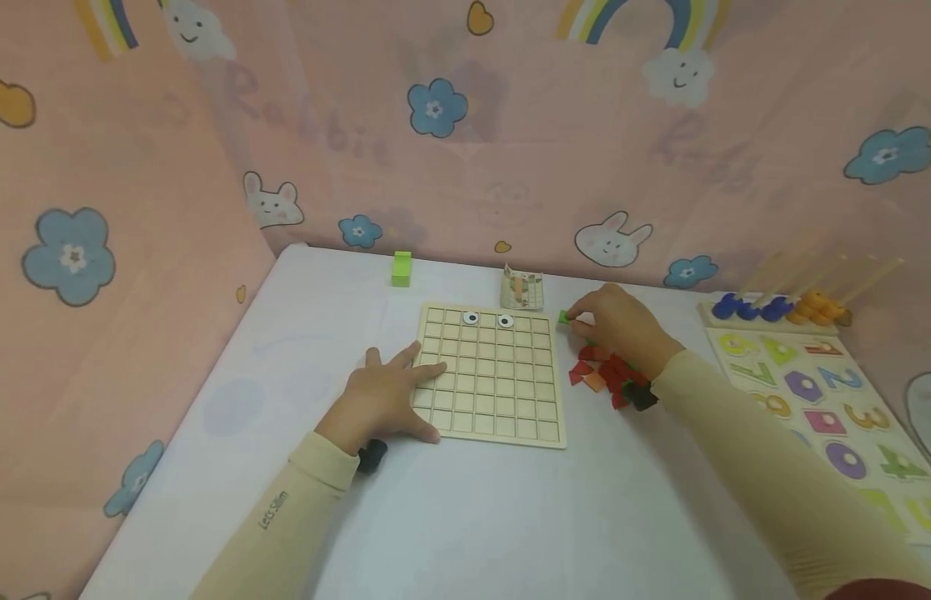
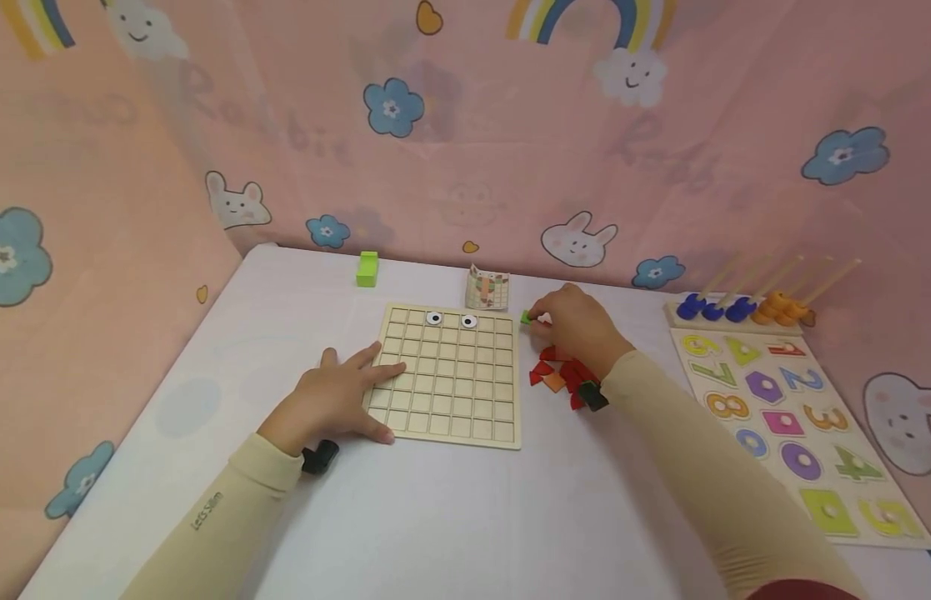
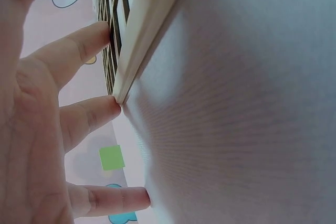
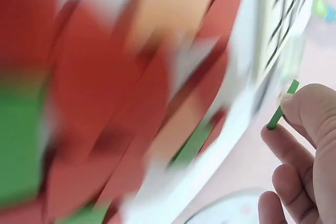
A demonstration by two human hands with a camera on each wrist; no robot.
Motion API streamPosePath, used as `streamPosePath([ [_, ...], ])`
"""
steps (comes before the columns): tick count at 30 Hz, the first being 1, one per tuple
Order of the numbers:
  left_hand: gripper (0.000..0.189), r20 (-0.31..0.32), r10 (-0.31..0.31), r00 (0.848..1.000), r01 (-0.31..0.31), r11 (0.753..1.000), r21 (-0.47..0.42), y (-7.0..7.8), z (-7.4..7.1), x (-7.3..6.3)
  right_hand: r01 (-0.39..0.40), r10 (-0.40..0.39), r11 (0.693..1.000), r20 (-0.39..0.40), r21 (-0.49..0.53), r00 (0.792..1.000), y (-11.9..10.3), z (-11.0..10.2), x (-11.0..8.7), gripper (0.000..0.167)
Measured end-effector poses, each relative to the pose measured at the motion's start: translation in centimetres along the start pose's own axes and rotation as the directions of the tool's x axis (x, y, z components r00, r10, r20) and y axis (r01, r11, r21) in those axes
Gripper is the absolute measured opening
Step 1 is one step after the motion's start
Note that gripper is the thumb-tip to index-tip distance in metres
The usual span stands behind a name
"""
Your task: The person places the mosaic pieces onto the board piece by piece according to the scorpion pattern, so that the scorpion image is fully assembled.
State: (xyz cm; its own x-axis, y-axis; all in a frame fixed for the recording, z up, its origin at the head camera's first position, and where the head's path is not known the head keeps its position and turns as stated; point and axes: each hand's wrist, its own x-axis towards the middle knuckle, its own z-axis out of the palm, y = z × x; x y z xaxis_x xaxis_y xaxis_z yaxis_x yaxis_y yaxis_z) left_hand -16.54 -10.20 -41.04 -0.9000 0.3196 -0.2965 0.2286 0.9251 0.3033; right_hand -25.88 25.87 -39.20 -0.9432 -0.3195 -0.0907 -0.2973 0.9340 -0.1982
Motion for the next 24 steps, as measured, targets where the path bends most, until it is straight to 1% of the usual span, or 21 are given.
streamPosePath([
  [4, 0.106, 0.0, 0.001, 1.0, -0.001, 1.0, 0.002, 0.0, 0.0, 0.0, 0.063, -0.063, 0.998, 0.013, -0.005, 0.998, -2.5, 0.9, 0.5, 0.024],
  [9, 0.106, -0.002, -0.001, 1.0, 0.001, 1.0, 0.006, 0.1, -0.1, -0.2, 0.154, -0.154, 0.988, 0.0, -0.017, 0.988, -4.6, 1.8, 0.6, 0.02],
  [13, 0.106, -0.005, 0.001, 1.0, -0.001, 1.0, 0.006, 0.2, -0.1, -0.2, 0.192, -0.192, 0.981, -0.018, -0.029, 0.981, -5.2, 2.3, 0.6, 0.019],
  [19, 0.106, -0.005, 0.003, 1.0, -0.003, 1.0, 0.006, 0.1, 0.0, -0.1, 0.246, -0.254, 0.959, -0.042, -0.139, 0.966, -5.4, 3.0, 0.3, 0.018],
  [22, 0.106, -0.005, 0.003, 1.0, -0.003, 1.0, 0.003, 0.1, 0.0, -0.1, 0.247, -0.26, 0.953, -0.053, -0.174, 0.964, -5.6, 3.2, 0.2, 0.017],
  [24, 0.106, -0.005, 0.002, 1.0, -0.002, 1.0, 0.004, 0.1, 0.0, 0.0, 0.231, -0.245, 0.957, -0.065, -0.177, 0.967, -5.8, 3.2, 0.3, 0.017],
])
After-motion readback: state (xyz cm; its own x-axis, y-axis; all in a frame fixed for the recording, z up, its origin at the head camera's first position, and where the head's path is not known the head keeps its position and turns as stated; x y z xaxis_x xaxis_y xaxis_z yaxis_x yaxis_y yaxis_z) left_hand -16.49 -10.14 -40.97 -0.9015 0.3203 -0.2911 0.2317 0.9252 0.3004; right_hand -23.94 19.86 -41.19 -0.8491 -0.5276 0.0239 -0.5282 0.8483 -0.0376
